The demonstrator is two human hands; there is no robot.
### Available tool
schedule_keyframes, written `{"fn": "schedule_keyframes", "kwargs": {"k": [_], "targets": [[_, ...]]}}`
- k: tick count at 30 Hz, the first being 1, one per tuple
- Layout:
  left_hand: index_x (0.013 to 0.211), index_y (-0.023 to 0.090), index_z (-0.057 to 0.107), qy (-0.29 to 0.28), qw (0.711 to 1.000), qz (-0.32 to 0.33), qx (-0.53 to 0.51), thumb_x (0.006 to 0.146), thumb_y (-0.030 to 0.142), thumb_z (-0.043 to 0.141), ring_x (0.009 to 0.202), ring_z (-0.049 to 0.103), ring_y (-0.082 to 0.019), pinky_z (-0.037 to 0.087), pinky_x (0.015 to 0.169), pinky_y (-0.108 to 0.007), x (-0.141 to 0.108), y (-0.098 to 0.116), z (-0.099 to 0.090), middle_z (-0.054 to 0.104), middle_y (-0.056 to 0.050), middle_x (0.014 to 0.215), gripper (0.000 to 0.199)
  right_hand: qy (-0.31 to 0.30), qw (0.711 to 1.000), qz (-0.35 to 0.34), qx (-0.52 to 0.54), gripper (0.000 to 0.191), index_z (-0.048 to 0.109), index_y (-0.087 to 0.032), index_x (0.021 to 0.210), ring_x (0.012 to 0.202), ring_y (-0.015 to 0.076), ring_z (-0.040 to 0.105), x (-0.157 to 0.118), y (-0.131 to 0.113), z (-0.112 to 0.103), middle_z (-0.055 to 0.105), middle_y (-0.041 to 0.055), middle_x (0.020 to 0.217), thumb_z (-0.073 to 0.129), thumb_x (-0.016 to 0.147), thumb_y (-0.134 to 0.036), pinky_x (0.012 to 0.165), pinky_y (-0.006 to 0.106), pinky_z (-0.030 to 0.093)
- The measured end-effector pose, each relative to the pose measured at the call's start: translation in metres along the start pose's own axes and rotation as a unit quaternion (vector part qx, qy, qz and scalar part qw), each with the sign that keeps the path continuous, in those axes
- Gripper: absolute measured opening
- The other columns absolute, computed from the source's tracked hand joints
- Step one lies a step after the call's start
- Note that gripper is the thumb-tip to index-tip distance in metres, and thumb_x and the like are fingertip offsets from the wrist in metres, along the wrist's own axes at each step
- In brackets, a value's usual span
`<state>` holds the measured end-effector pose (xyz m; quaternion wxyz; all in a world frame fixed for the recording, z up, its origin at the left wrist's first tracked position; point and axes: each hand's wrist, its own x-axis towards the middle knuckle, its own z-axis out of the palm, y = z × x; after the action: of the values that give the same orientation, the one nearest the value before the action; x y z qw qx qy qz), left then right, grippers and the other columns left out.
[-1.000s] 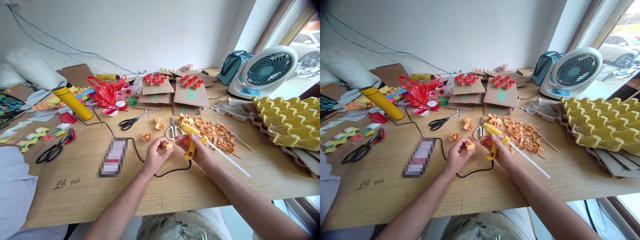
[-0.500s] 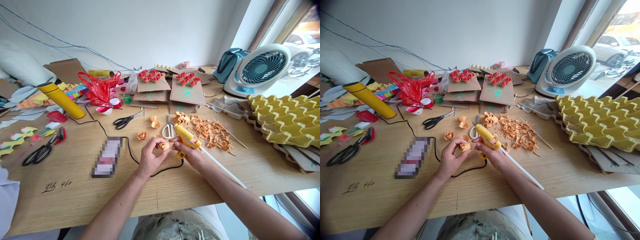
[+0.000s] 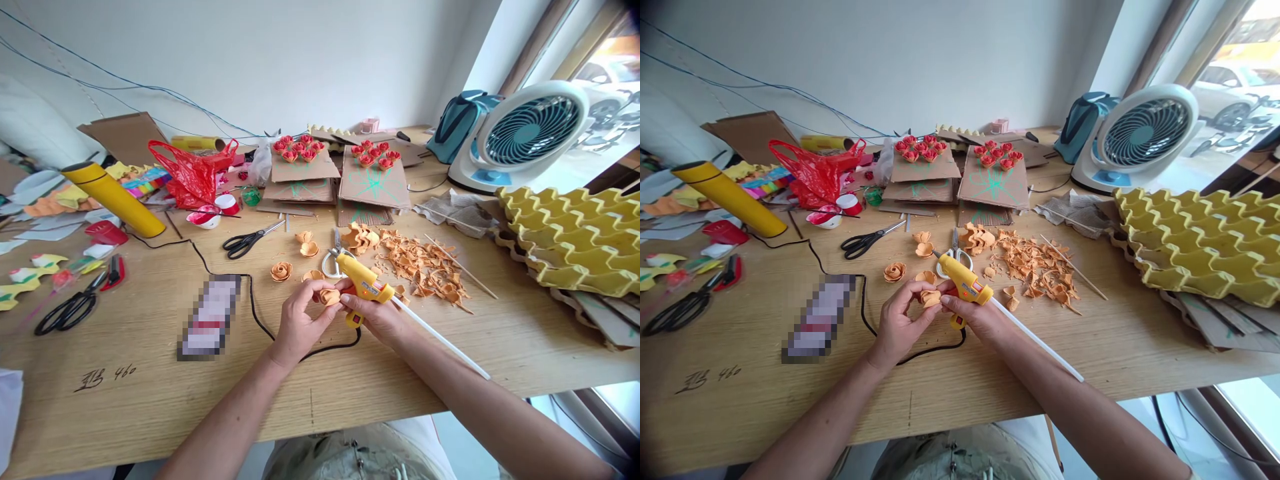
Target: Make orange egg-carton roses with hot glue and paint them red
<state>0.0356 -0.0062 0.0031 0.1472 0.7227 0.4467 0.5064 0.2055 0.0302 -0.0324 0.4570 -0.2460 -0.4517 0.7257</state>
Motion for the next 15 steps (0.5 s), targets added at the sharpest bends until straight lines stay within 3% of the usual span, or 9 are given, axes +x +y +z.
{"fn": "schedule_keyframes", "kwargs": {"k": [9,15], "targets": [[0.097,0.022,0.062,-0.014,1.000,-0.021,-0.008,0.088,0.021,0.069,0.074,0.065,-0.014,0.054,0.072,-0.025,0.0013,0.0019,-0.0001,0.071,0.000,0.085,0.011,0.015,1.000,0.013,-0.012,0.025,0.076,-0.026,0.096,0.073,0.0134,0.060,-0.0007,-0.0039,0.0016,0.069,-0.0002,0.090,0.087,0.077,-0.039,0.067,0.027,0.049],[0.095,0.022,0.060,-0.012,1.000,-0.013,-0.002,0.089,0.020,0.068,0.073,0.064,-0.013,0.053,0.072,-0.024,0.0004,0.0034,0.0000,0.070,0.001,0.083,0.010,0.012,1.000,0.021,-0.001,0.024,0.077,-0.026,0.096,0.074,0.0131,0.061,0.0005,-0.0020,0.0005,0.069,-0.0006,0.089,0.088,0.078,-0.037,0.068,0.026,0.049]]}}
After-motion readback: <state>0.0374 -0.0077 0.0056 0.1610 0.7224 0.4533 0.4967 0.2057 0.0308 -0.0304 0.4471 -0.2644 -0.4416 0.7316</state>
